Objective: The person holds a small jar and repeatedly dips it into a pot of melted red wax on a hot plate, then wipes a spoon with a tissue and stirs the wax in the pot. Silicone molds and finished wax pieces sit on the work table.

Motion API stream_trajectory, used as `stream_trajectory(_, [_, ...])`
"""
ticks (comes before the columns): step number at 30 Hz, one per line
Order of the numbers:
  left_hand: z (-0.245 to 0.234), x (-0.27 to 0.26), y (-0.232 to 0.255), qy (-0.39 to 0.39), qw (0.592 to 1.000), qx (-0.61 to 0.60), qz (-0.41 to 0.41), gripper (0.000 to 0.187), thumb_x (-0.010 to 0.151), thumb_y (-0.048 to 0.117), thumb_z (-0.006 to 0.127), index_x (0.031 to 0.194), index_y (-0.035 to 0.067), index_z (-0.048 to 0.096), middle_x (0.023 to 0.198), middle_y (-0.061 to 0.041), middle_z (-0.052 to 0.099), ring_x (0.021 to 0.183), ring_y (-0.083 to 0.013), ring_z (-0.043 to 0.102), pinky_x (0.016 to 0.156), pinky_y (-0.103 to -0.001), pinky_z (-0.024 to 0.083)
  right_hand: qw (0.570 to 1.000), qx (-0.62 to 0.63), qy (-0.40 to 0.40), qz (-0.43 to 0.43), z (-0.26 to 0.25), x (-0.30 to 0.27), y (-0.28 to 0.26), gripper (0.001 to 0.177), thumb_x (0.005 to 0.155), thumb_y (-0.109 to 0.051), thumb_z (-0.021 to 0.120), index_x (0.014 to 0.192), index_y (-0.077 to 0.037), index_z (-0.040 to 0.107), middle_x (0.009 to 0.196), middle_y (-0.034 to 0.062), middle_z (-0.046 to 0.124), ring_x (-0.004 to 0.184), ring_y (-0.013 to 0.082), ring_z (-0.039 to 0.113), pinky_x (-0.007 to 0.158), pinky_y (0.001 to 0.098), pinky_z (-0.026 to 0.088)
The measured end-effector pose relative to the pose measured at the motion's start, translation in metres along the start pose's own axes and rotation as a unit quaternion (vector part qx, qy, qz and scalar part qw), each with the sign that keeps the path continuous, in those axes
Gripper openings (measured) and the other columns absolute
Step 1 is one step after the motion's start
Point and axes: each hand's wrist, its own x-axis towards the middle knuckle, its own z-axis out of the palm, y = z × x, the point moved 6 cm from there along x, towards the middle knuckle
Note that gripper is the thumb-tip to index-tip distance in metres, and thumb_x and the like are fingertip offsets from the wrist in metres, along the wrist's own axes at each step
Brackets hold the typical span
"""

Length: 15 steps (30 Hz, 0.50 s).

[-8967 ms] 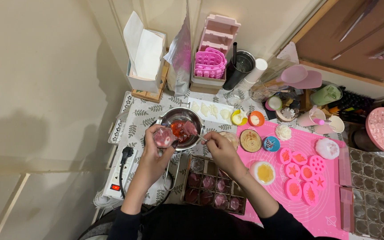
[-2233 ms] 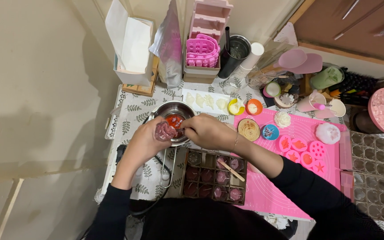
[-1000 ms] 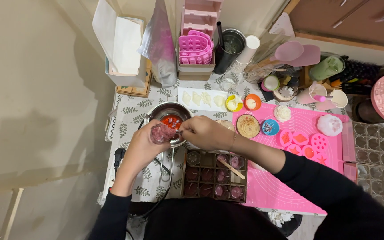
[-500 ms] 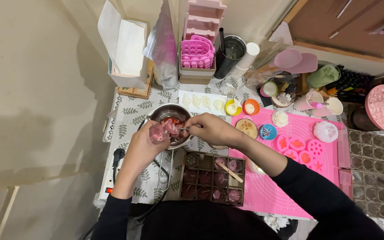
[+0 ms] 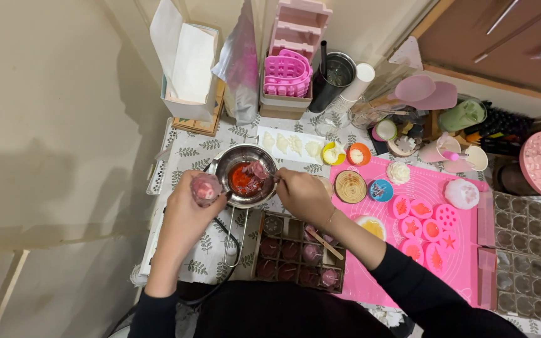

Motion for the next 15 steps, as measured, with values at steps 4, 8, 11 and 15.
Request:
stream_trajectory(4, [-0.004, -0.009, -0.025, 0.032, 0.996, -0.077, 0.031, 0.04, 0.078, 0.013, 0.074, 0.114, 0.004, 0.058, 0.1, -0.009, 0.074, 0.091, -0.0188, 0.073, 0.081, -0.032, 0.057, 0.988, -0.115, 0.049, -0.091, 0.014, -0.014, -0.01, 0.01, 0.086, -0.007, 0.06, 0.093, -0.005, 0.066, 0.08, 0.0126, 0.07, 0.076, 0.0319, 0.07, 0.063, 0.0455, 0.055])
stream_trajectory(8, [-0.008, -0.022, -0.041, 0.081, 0.994, -0.059, 0.048, 0.052, 0.082, 0.014, 0.075, 0.127, 0.005, 0.051, 0.111, -0.014, 0.069, 0.1, -0.0217, 0.07, 0.087, -0.033, 0.054, 0.985, -0.112, 0.067, -0.11, 0.014, -0.014, -0.017, 0.015, 0.084, -0.003, 0.058, 0.099, 0.001, 0.062, 0.079, 0.0155, 0.067, 0.075, 0.0352, 0.068, 0.067, 0.0462, 0.055])
stream_trajectory(11, [-0.001, -0.031, -0.067, 0.097, 0.993, -0.065, 0.023, 0.057, 0.083, 0.016, 0.075, 0.13, 0.004, 0.045, 0.113, -0.016, 0.067, 0.101, -0.0229, 0.069, 0.086, -0.034, 0.054, 0.989, -0.088, 0.053, -0.102, 0.014, -0.015, -0.02, 0.019, 0.087, -0.004, 0.057, 0.103, 0.005, 0.059, 0.077, 0.0185, 0.067, 0.073, 0.0371, 0.066, 0.067, 0.0472, 0.055])
stream_trajectory(15, [0.017, -0.047, -0.109, 0.124, 0.99, -0.064, 0.006, 0.056, 0.086, 0.015, 0.074, 0.128, 0.0, 0.041, 0.114, -0.02, 0.066, 0.101, -0.0269, 0.069, 0.088, -0.035, 0.054, 0.996, -0.061, 0.019, -0.057, 0.019, -0.019, -0.013, 0.021, 0.092, -0.007, 0.057, 0.108, 0.006, 0.055, 0.076, 0.0219, 0.066, 0.072, 0.0411, 0.065, 0.068, 0.0507, 0.053])
